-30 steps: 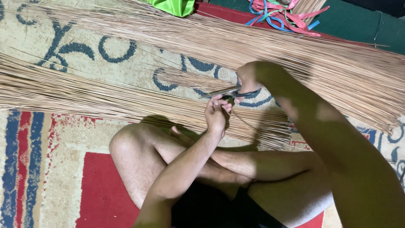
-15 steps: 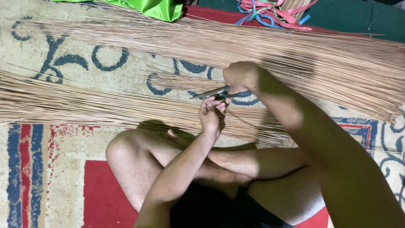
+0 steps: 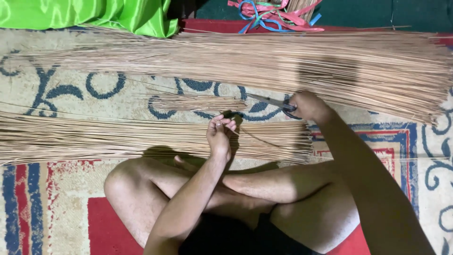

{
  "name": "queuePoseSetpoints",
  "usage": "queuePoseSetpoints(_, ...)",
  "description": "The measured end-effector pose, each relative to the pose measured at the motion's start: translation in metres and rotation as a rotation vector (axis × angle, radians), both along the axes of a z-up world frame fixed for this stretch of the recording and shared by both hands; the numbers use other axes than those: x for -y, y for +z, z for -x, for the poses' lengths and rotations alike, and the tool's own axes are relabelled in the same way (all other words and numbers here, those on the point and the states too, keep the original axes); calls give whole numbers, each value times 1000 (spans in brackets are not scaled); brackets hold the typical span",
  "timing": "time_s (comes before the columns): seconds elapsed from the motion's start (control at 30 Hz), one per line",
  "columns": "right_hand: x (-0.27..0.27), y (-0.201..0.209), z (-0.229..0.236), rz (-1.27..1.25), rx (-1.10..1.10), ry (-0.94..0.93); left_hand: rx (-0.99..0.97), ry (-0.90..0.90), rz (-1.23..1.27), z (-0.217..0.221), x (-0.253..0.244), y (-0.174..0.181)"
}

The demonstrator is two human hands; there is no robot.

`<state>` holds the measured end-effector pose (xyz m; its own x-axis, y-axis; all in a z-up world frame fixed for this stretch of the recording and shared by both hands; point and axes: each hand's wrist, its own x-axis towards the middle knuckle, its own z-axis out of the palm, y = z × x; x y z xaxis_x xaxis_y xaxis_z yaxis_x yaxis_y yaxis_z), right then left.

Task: Trimming and aligning wooden sticks with scissors to finish the edges of fans while sitting on the floor.

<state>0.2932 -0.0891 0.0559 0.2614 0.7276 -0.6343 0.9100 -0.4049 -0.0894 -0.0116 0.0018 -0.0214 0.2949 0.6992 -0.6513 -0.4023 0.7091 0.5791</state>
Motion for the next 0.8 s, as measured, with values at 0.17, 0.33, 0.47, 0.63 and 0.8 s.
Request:
queuePoseSetpoints(0.17,4,-23,1,-69,94,-8,36,16,0,2,-4,-6)
queuePoseSetpoints(0.33,9,-53,-2,-136,125,-90,70,41,18,6,-11,-7)
queuePoseSetpoints(0.47,-5,-2,72,-337,-103,-112,153,133,28,10,-25,-11)
queuePoseSetpoints(0.63,-11,61,152,-257,-450,-156,226,261,28,23,-51,-19)
queuePoseSetpoints(0.8,-6,40,159,-335,-463,-184,196,330,30,35,-66,-25)
